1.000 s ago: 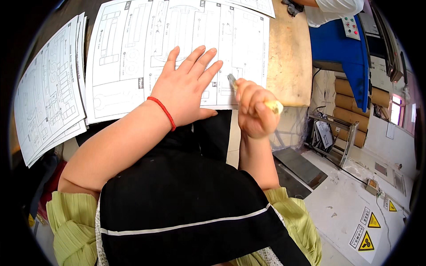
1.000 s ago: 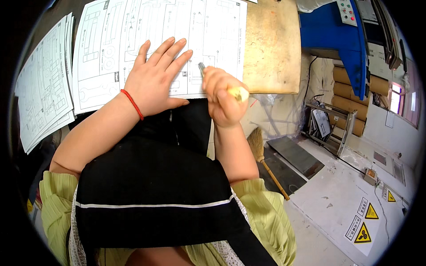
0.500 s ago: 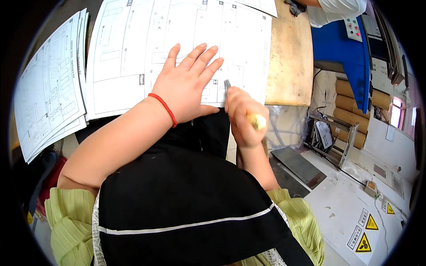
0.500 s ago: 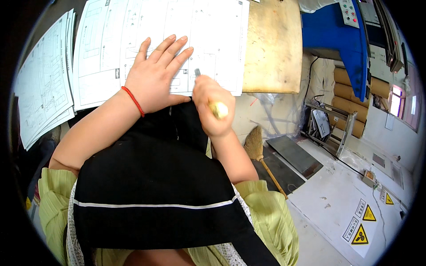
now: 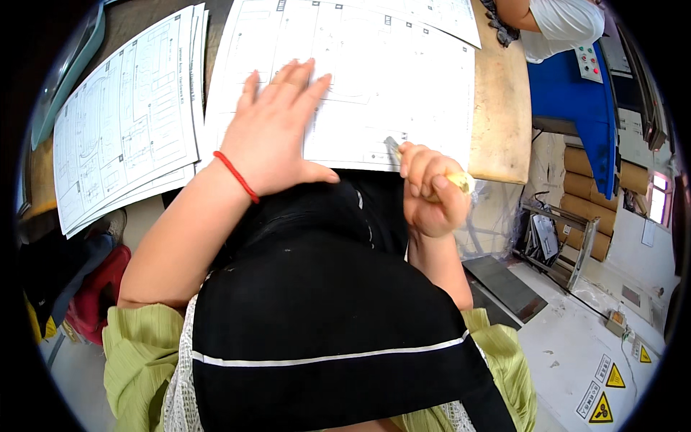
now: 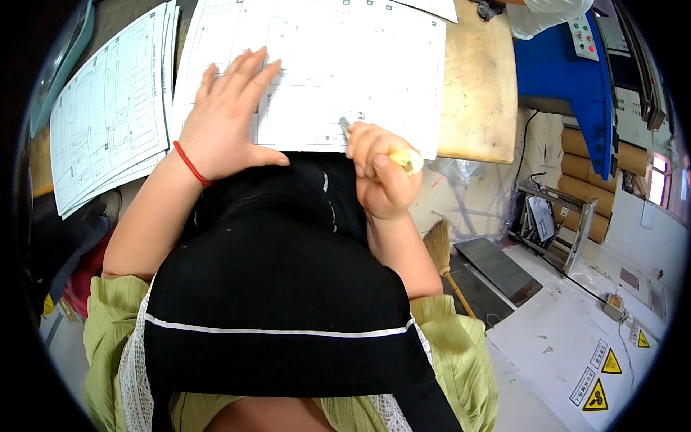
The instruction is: The person repeatedly marks printed sheets on a table using a small handheld tool, then lifts and repositions the sheets. The person handles the sheets one at a time and stacks them after marking.
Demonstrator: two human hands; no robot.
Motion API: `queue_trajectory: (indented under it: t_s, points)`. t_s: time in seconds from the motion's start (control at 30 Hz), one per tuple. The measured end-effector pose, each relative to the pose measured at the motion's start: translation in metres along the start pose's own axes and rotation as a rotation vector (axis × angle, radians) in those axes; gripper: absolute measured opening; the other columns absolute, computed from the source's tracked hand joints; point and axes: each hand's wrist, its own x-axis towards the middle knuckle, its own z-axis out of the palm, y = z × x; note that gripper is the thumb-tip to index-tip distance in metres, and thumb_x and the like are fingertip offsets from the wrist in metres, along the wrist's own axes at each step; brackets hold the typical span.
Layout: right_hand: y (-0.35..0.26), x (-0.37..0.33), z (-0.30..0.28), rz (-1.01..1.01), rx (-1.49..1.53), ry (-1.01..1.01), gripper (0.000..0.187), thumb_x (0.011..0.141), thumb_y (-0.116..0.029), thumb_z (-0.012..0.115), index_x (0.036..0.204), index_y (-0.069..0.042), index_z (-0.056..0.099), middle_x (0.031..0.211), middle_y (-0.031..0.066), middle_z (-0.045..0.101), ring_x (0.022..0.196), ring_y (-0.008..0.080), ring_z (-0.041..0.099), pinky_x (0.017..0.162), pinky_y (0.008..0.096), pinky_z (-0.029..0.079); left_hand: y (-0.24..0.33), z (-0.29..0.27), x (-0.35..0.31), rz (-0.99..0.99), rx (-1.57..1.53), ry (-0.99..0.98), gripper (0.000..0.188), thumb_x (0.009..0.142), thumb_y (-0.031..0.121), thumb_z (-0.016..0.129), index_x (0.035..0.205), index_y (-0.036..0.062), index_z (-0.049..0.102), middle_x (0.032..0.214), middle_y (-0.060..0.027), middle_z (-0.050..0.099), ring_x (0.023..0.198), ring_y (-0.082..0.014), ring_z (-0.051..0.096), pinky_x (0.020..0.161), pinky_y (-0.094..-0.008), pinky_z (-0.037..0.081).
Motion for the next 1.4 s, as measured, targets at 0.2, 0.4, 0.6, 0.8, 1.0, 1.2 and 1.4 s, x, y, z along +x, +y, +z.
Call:
queue_trajectory:
  t_s: [0.2,0.4,0.6,0.8,1.0,1.2,1.4]
  points:
    - [0.026,0.026,0.036,0.037,0.046,-0.089,0.02,0.08,-0.011,0.047,0.06,-0.009,0.043,0.062,0.0085,0.052,0.071,0.0219,0.049,0.093,0.0422,0.039,-0.021,0.012,-0.016,-0.016,0.065,0.016,0.123,0.057,0.064,0.086,0.156,0.0141,0.033,0.163,-0.0123,0.029,0.152,-0.0296,0.024,0.123,-0.0566,0.017]
    - [0.038,0.031,0.045,-0.095,-0.136,-0.089,0.017,0.077,-0.006,0.047,0.06,-0.008,0.046,0.062,0.0074,0.053,0.067,0.0201,0.048,0.089,0.0414,0.041,-0.018,0.013,-0.017,-0.013,0.059,0.008,0.121,0.06,0.066,0.084,0.157,0.0157,0.033,0.164,-0.0119,0.029,0.152,-0.0287,0.024,0.123,-0.0566,0.017]
    - [0.029,0.017,0.054,-0.029,-0.233,-0.135,0.014,0.075,0.0,0.052,0.063,-0.005,0.047,0.063,0.0063,0.051,0.066,0.0212,0.047,0.082,0.0397,0.042,-0.02,0.016,-0.017,-0.038,0.099,0.027,0.116,0.064,0.068,0.081,0.156,0.0174,0.034,0.163,-0.0111,0.029,0.152,-0.0281,0.025,0.122,-0.0577,0.019]
    - [0.012,-0.027,0.048,0.019,-0.237,-0.213,0.017,0.074,-0.006,0.056,0.061,-0.006,0.045,0.062,0.008,0.052,0.066,0.0237,0.05,0.085,0.0424,0.042,-0.021,0.018,-0.017,-0.026,0.105,0.038,0.115,0.064,0.068,0.081,0.156,0.0172,0.035,0.163,-0.0107,0.029,0.152,-0.0278,0.026,0.121,-0.0585,0.019]
    - [0.022,0.009,0.062,-0.008,-0.03,-0.116,0.016,0.076,-0.008,0.053,0.062,-0.005,0.049,0.063,0.0086,0.054,0.068,0.0231,0.049,0.086,0.0421,0.041,-0.022,0.018,-0.016,-0.01,0.059,0.065,0.115,0.063,0.066,0.083,0.155,0.0164,0.036,0.162,-0.0104,0.031,0.151,-0.0272,0.027,0.121,-0.0581,0.02]
    - [0.045,0.033,0.065,-0.075,-0.108,-0.14,0.012,0.073,-0.004,0.05,0.061,-0.005,0.049,0.063,0.0085,0.055,0.068,0.0218,0.05,0.086,0.0415,0.041,-0.023,0.018,-0.017,-0.016,0.035,0.07,0.115,0.062,0.064,0.085,0.154,0.016,0.037,0.162,-0.0099,0.032,0.151,-0.0264,0.028,0.121,-0.0577,0.019]
    - [0.047,0.032,0.072,-0.092,-0.249,-0.19,0.01,0.07,0.002,0.05,0.062,-0.004,0.048,0.064,0.0083,0.053,0.067,0.022,0.049,0.085,0.0396,0.041,-0.023,0.02,-0.017,-0.016,0.057,0.094,0.116,0.061,0.066,0.084,0.155,0.0171,0.037,0.162,-0.0091,0.032,0.151,-0.0263,0.028,0.121,-0.0577,0.019]
